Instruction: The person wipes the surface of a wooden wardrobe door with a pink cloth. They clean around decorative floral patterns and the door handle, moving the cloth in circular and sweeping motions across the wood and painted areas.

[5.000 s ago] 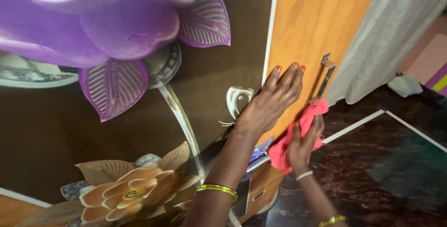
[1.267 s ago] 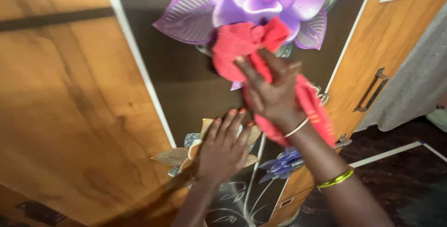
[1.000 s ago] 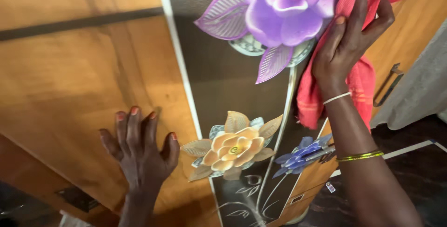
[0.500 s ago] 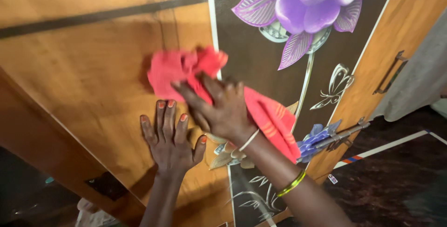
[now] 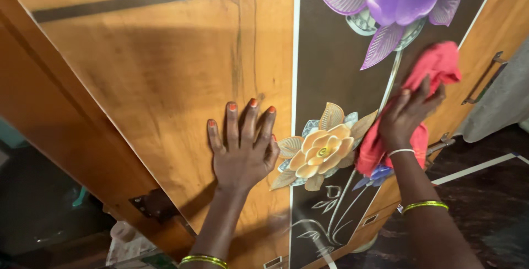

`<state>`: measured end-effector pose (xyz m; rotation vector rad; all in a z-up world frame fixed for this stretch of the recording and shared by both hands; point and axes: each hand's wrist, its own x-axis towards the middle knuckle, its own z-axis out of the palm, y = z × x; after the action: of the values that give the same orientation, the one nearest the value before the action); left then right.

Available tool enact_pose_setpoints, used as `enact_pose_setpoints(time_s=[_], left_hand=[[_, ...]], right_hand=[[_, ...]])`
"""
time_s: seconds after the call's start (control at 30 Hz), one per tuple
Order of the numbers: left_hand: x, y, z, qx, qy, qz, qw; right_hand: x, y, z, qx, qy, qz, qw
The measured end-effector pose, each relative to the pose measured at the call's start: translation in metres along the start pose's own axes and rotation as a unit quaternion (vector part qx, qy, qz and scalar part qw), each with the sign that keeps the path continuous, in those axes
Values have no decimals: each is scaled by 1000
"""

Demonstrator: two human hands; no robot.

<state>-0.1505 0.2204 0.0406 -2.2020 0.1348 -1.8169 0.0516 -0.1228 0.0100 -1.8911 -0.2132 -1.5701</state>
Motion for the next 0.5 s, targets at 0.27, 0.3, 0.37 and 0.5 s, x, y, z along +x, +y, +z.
enact_pose_setpoints(time_s=[0.27, 0.3, 0.37, 0.5], left_hand=[[-3, 2, 5, 11, 6, 2, 1000], [-4, 3, 5, 8, 1, 2, 1000], [-4, 2, 4, 6, -8, 4, 1000], [-3, 1, 3, 0, -2, 3, 1000]], right_hand=[[-120, -75, 23, 71, -24, 49, 996], [-142, -88, 24, 67, -58, 14, 996], [-176, -111, 25, 35, -153, -109, 982], [-192, -112, 19, -62, -398, -378, 834]])
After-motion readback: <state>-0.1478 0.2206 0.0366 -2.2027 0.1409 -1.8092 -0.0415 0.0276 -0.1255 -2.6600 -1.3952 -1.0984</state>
